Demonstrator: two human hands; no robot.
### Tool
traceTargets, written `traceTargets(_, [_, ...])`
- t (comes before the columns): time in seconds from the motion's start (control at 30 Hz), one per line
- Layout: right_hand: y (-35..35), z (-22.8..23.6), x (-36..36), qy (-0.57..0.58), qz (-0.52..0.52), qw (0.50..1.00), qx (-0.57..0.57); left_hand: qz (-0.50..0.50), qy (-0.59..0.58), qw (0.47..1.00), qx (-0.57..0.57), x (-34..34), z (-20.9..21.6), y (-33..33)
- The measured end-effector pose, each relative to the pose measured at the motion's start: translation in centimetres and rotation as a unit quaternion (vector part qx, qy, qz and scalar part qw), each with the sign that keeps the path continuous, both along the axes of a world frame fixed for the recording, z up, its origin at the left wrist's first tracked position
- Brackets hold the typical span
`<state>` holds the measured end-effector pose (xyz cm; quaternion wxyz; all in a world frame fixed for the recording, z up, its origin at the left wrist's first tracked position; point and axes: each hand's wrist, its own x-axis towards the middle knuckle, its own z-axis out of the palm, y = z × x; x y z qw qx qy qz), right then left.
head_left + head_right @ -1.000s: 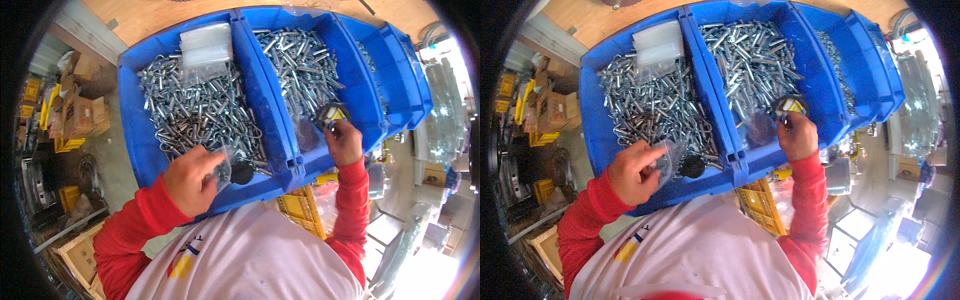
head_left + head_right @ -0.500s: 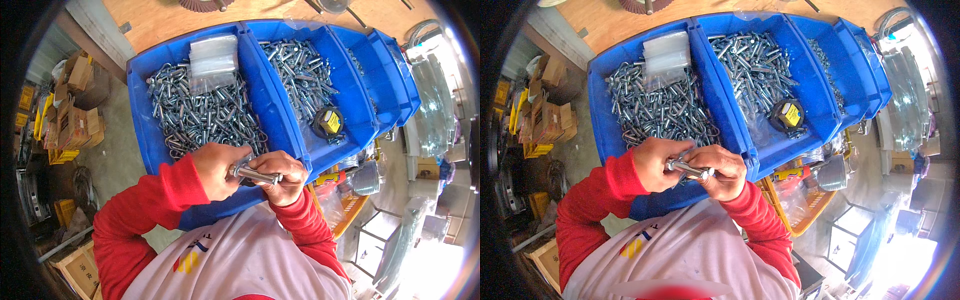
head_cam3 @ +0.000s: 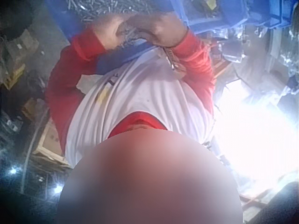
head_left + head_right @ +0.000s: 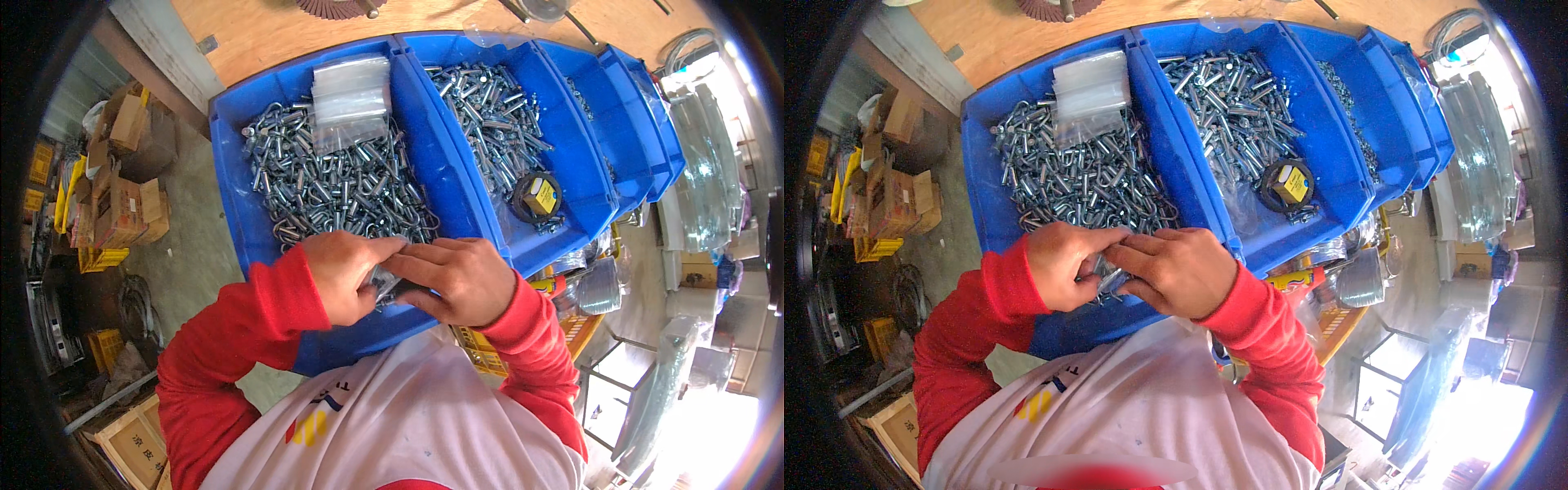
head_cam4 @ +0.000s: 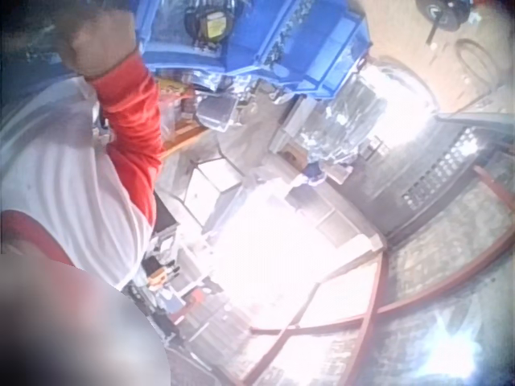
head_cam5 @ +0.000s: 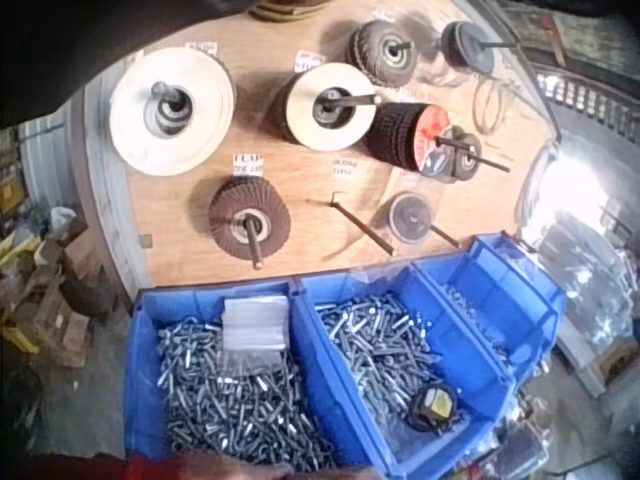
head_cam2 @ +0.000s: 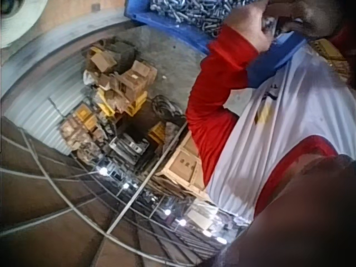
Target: The person repeatedly picks metal fasteners from a blue bin and places them into small clear plastic bags. They seal each bag and set it aside, continuing the cycle throughout the clip.
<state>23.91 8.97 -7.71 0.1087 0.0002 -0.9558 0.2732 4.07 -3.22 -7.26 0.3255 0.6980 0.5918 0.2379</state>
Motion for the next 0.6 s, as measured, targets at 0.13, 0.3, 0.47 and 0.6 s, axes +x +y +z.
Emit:
traceTargets(0.13, [0.5, 1.5, 0.0, -0.009, 0.009, 0.996, 0.086, -0.034, 0.003, 0.999, 0.019, -0.9, 0.0, 0.1])
traceTargets(0.3, [1.1, 5.2, -0.3, 0.159, -0.074, 0.984, -0.02, 0.121, -0.272, 0.949, 0.104, -0.7, 1.0, -0.2])
traceTargets(0.47, [2.8, 13.0, -1.3, 0.248, -0.055, 0.967, 0.033, 0.034, -0.252, 0.955, 0.153, 2.6, 1.6, 2.2])
traceTargets(0.6, [4.5, 16.1, -2.9, 0.303, -0.122, 0.943, 0.061, 0.055, -0.571, 0.813, -0.101, 3.1, 3.6, 3.8])
